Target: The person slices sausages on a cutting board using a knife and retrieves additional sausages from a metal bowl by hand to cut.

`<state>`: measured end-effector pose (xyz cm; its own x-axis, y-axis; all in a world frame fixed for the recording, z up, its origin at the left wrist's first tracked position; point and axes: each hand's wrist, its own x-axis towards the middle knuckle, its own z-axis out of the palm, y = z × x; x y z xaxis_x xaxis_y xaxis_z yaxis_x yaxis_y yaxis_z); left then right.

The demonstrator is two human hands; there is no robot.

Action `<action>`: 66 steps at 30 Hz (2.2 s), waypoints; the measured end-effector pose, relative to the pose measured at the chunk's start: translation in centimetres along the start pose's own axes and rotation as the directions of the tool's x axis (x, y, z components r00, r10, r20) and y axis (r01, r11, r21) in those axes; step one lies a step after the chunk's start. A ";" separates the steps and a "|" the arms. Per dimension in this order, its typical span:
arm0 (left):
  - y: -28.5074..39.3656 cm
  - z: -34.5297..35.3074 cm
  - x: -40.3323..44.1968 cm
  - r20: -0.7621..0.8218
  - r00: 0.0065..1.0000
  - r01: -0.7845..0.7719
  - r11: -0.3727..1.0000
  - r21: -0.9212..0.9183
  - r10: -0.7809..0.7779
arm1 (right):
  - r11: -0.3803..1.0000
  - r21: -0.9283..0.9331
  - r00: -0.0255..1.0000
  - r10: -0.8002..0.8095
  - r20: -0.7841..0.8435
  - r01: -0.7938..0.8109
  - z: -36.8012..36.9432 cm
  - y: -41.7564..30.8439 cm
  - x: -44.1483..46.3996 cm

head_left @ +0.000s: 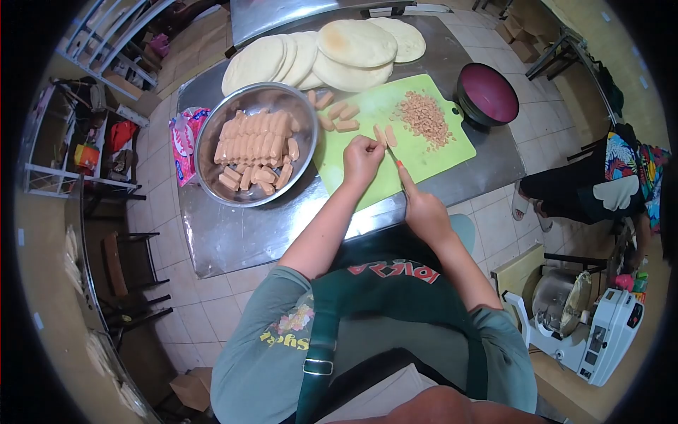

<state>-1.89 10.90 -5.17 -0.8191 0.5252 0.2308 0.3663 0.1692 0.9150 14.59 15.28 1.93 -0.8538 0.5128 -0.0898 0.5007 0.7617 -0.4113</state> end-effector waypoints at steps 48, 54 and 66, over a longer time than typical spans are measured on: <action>0.3 -0.3 -0.3 0.020 1.000 -0.006 1.000 0.003 0.006 | 0.981 0.164 0.975 0.064 0.213 -0.100 -2.6 -1.3 5.6; 0.0 -0.5 -0.6 0.020 0.998 -0.065 0.998 0.021 0.065 | 0.981 0.181 0.988 0.041 0.151 -0.068 -1.9 -1.2 4.2; 0.0 -0.8 -1.0 0.022 0.994 -0.111 0.994 0.017 0.111 | 0.982 0.180 0.988 0.026 0.150 -0.053 -0.2 0.1 1.4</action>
<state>-1.46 9.75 -5.16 -0.7636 0.5587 0.3237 0.4629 0.1240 0.8777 13.50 16.14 1.97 -0.8524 0.4668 -0.2357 0.5114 0.6499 -0.5622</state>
